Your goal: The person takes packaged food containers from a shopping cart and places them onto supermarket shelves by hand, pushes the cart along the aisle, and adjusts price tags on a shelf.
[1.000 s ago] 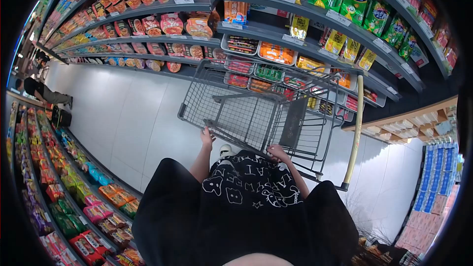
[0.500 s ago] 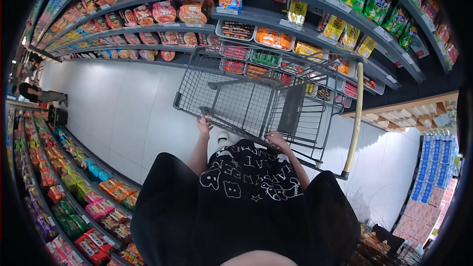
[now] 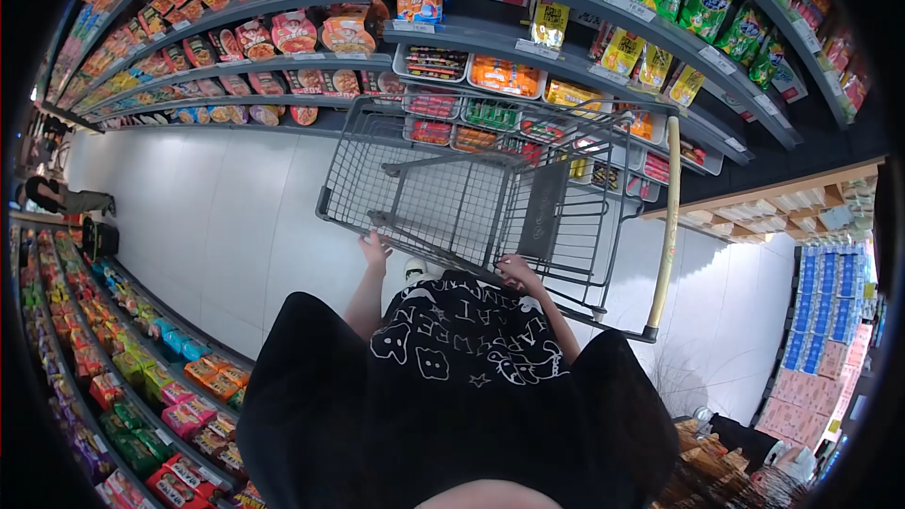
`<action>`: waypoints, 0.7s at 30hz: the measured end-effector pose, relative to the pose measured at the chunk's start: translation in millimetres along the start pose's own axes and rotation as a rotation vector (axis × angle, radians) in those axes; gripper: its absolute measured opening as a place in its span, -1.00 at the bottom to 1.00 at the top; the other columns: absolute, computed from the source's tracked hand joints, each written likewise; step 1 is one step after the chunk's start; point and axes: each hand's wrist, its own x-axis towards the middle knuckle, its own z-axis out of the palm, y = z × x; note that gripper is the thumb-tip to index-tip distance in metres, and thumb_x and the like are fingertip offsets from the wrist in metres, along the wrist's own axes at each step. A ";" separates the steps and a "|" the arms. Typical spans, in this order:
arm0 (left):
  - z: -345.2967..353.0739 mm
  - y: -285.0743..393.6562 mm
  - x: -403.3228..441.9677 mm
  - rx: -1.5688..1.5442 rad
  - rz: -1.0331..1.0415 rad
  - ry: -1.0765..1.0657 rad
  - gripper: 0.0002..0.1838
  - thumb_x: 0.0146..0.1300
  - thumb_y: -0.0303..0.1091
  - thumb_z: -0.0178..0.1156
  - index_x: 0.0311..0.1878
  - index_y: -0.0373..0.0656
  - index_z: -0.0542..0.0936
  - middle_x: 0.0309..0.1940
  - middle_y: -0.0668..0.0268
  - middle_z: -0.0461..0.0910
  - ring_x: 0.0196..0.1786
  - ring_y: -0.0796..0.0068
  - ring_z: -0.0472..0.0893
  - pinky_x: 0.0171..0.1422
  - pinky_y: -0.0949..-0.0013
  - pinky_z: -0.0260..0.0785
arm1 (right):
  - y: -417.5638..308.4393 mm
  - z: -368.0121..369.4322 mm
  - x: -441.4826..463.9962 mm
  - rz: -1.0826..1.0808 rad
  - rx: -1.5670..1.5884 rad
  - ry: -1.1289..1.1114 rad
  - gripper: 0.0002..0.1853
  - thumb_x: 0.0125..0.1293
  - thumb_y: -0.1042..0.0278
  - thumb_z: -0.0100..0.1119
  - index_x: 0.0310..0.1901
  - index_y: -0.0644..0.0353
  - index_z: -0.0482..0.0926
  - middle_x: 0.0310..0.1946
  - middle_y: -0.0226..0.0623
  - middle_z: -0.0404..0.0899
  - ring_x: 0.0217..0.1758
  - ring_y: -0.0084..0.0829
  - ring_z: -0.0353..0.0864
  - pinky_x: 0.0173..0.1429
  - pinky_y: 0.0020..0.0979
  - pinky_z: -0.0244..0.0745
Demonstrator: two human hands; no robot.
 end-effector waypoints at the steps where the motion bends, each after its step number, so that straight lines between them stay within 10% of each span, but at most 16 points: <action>1: 0.2 1.0 -1.0 -0.003 0.001 -0.005 -0.39 0.04 0.01 -0.10 0.06 -0.05 -0.08 -0.23 0.13 0.34 -0.33 0.27 0.47 -0.38 0.30 0.37 | -0.2 -0.5 0.4 -0.001 -0.001 0.005 -0.74 -0.05 0.30 -0.09 -0.33 0.30 0.36 -0.59 -0.22 0.44 -0.62 -0.40 0.51 -0.71 -0.39 0.41; 21: -0.8 -8.1 12.0 0.003 0.051 0.003 -0.61 0.11 -0.10 -0.18 -0.10 -0.09 0.03 -0.39 0.18 0.43 -0.40 0.35 0.47 -0.39 0.30 0.33 | -0.6 -2.7 5.7 0.067 -0.073 -0.058 -0.65 -0.06 0.22 -0.09 -0.23 0.25 0.34 -0.46 -0.27 0.42 -0.54 -0.43 0.52 -0.75 -0.48 0.36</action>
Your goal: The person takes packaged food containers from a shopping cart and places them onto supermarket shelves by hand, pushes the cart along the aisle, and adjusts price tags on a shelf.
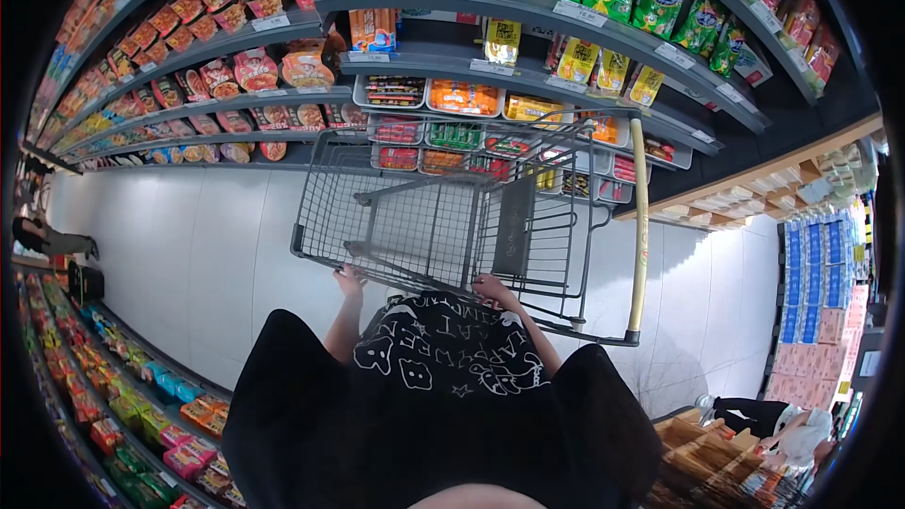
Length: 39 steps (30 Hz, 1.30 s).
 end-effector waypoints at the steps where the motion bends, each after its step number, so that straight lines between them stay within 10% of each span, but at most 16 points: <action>1: -1.0 -1.8 1.8 0.015 0.008 0.000 -0.60 0.11 -0.09 -0.18 -0.09 -0.09 0.03 -0.39 0.18 0.43 -0.40 0.35 0.47 -0.39 0.30 0.33 | 1.7 0.4 1.4 -0.010 -0.008 -0.009 -0.65 -0.06 0.22 -0.08 -0.24 0.25 0.34 -0.46 -0.28 0.42 -0.55 -0.43 0.52 -0.76 -0.49 0.34; 30: 1.5 -6.9 -3.0 0.014 0.016 0.005 -0.56 0.15 -0.10 -0.21 -0.02 -0.11 -0.03 -0.41 0.15 0.42 -0.46 0.39 0.47 -0.48 0.39 0.34 | 11.6 -7.1 -3.7 -0.045 0.175 -0.011 -0.68 -0.06 0.19 -0.07 -0.32 0.27 0.34 -0.55 -0.32 0.38 -0.58 -0.42 0.52 -0.80 -0.52 0.35; 39: 3.3 -17.2 -1.7 0.014 0.040 -0.010 -0.59 0.14 -0.09 -0.21 -0.07 -0.12 0.00 -0.44 0.18 0.42 -0.49 0.40 0.47 -0.49 0.39 0.33 | 22.5 -19.6 -5.6 0.005 0.295 -0.130 -0.53 -0.03 0.07 -0.01 -0.15 0.21 0.23 -0.31 -0.14 0.37 -0.47 -0.29 0.53 -0.75 -0.47 0.39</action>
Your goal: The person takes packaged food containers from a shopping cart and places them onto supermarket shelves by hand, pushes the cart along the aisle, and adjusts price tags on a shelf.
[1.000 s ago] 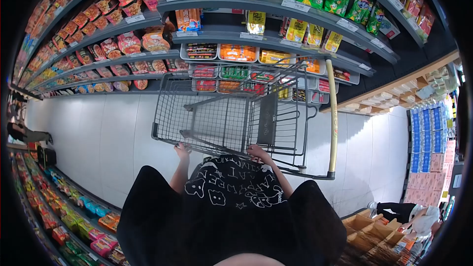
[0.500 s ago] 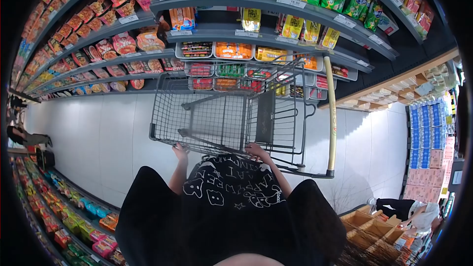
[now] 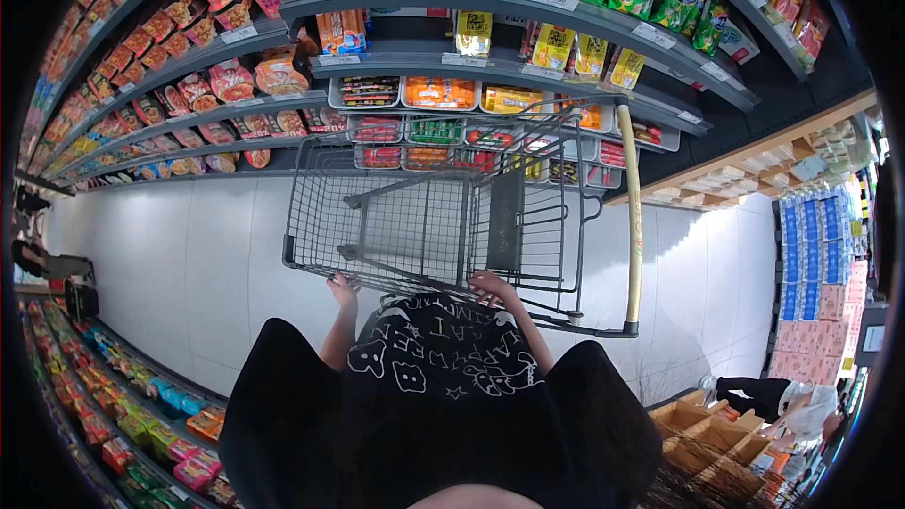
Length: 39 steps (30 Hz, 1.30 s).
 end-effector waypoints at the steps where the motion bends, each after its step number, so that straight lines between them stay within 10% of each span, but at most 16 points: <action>1: 0.3 -1.7 -0.9 0.001 0.007 -0.004 -0.58 0.14 -0.08 -0.21 -0.07 -0.12 -0.01 -0.43 0.17 0.42 -0.49 0.39 0.47 -0.49 0.39 0.33 | 4.2 -2.9 1.1 0.005 0.060 -0.019 -0.51 -0.02 0.05 0.00 -0.12 0.21 0.20 -0.26 -0.10 0.36 -0.45 -0.26 0.53 -0.73 -0.43 0.42; 17: 16.6 -22.9 -32.7 0.081 -0.028 -0.143 -0.47 0.14 -0.06 -0.20 -0.01 -0.20 -0.14 -0.29 0.06 0.37 -0.28 0.28 0.45 -0.38 0.32 0.36 | 32.0 -49.6 -17.3 0.095 0.171 -0.056 -0.39 -0.05 0.01 0.04 -0.05 0.23 0.12 -0.14 0.03 0.23 -0.39 -0.19 0.50 -0.55 -0.26 0.48; 23: 15.1 -32.9 -32.0 0.069 -0.094 -0.300 -0.18 0.12 -0.18 -0.11 0.08 -0.15 -0.55 -0.16 -0.02 0.31 -0.24 0.26 0.44 -0.24 0.30 0.34 | 42.0 -63.1 -22.9 0.114 0.183 -0.062 -0.38 -0.03 0.09 0.03 0.00 0.24 0.05 -0.12 0.05 0.22 -0.38 -0.18 0.50 -0.57 -0.25 0.48; 24: 21.4 -29.2 -41.6 0.108 -0.067 -0.224 -0.65 0.13 -0.19 -0.15 -0.25 -0.11 -0.08 -0.29 0.10 0.39 -0.32 0.27 0.46 -0.31 0.24 0.35 | 42.8 -65.3 -24.6 0.118 0.198 -0.055 -0.38 -0.02 0.11 0.03 0.01 0.24 0.03 -0.12 0.05 0.22 -0.38 -0.17 0.50 -0.55 -0.23 0.48; 39: 31.9 -26.7 -60.7 0.213 -0.085 -0.343 -0.56 0.09 -0.20 -0.06 -0.17 -0.14 -0.07 -0.27 0.07 0.34 -0.30 0.25 0.47 -0.28 0.25 0.35 | 65.5 -73.1 -37.9 0.063 0.032 0.131 -0.33 0.01 0.11 -0.03 0.08 0.22 -0.06 -0.10 0.00 0.25 -0.41 -0.20 0.51 -0.65 -0.35 0.43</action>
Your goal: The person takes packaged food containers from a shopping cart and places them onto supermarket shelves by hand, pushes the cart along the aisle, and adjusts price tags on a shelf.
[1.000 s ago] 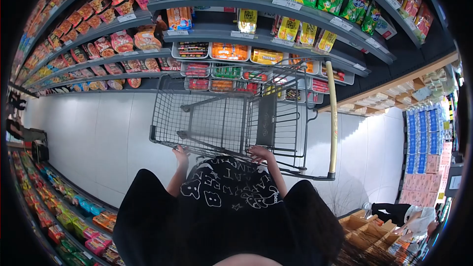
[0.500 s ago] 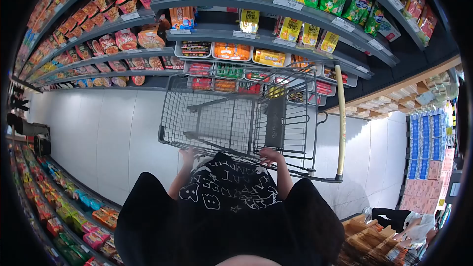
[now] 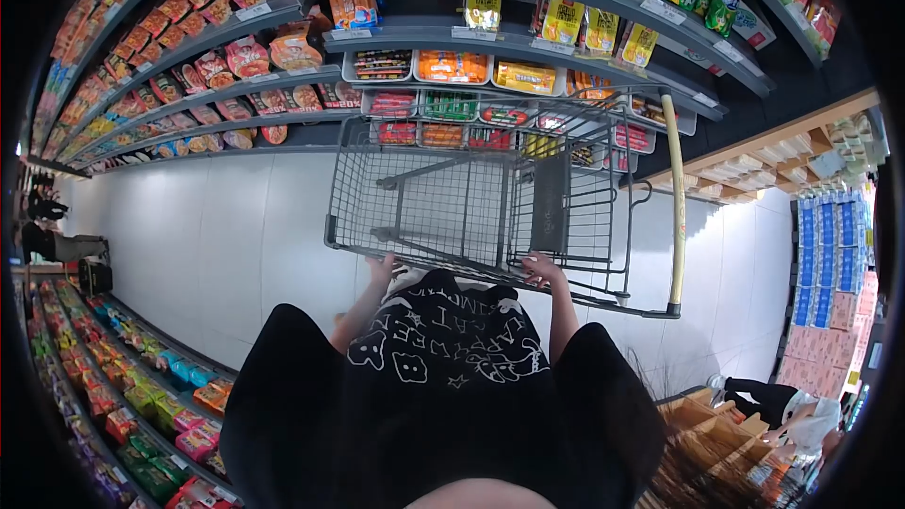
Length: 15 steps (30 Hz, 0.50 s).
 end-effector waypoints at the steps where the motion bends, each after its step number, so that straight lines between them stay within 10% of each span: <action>1: 0.0 -0.3 2.6 0.003 0.015 0.012 -0.45 0.06 -0.24 -0.03 -0.09 -0.17 -0.16 -0.28 0.04 0.33 -0.35 0.25 0.48 -0.43 0.31 0.35 | -4.3 5.7 -3.8 -0.011 -0.081 0.067 -0.37 0.01 0.13 -0.04 0.07 0.23 -0.01 -0.15 -0.02 0.31 -0.44 -0.24 0.52 -0.69 -0.34 0.40; 5: 6.1 2.2 3.1 -0.053 0.058 0.072 -0.36 0.03 -0.28 -0.01 -0.02 -0.21 -0.24 -0.33 0.03 0.35 -0.50 0.33 0.48 -0.66 0.44 0.30 | -1.4 26.9 7.4 -0.136 -0.631 0.294 -0.57 -0.10 0.10 -0.08 -0.18 0.18 0.36 -0.39 -0.08 0.46 -0.36 -0.25 0.49 -0.22 -0.29 0.34; 10: 3.1 -2.7 2.2 -0.006 0.014 0.063 -0.28 0.06 -0.26 -0.05 0.01 -0.30 -0.36 -0.45 0.13 0.39 -0.52 0.43 0.45 -0.61 0.50 0.28 | -0.2 39.7 9.4 -0.201 -0.884 0.414 -0.58 -0.13 0.07 -0.09 -0.26 0.19 0.39 -0.32 -0.08 0.44 -0.20 -0.18 0.42 -0.16 -0.23 0.31; 15: 13.0 7.9 -9.8 -0.095 0.025 0.110 -0.46 0.04 -0.29 -0.04 -0.12 -0.30 -0.16 -0.43 0.15 0.39 -0.39 0.40 0.45 -0.45 0.40 0.33 | 0.7 25.6 18.5 -0.180 -0.639 0.235 -0.62 -0.13 0.19 -0.05 -0.33 0.36 0.35 -0.42 -0.07 0.45 -0.52 -0.31 0.50 -0.41 -0.37 0.40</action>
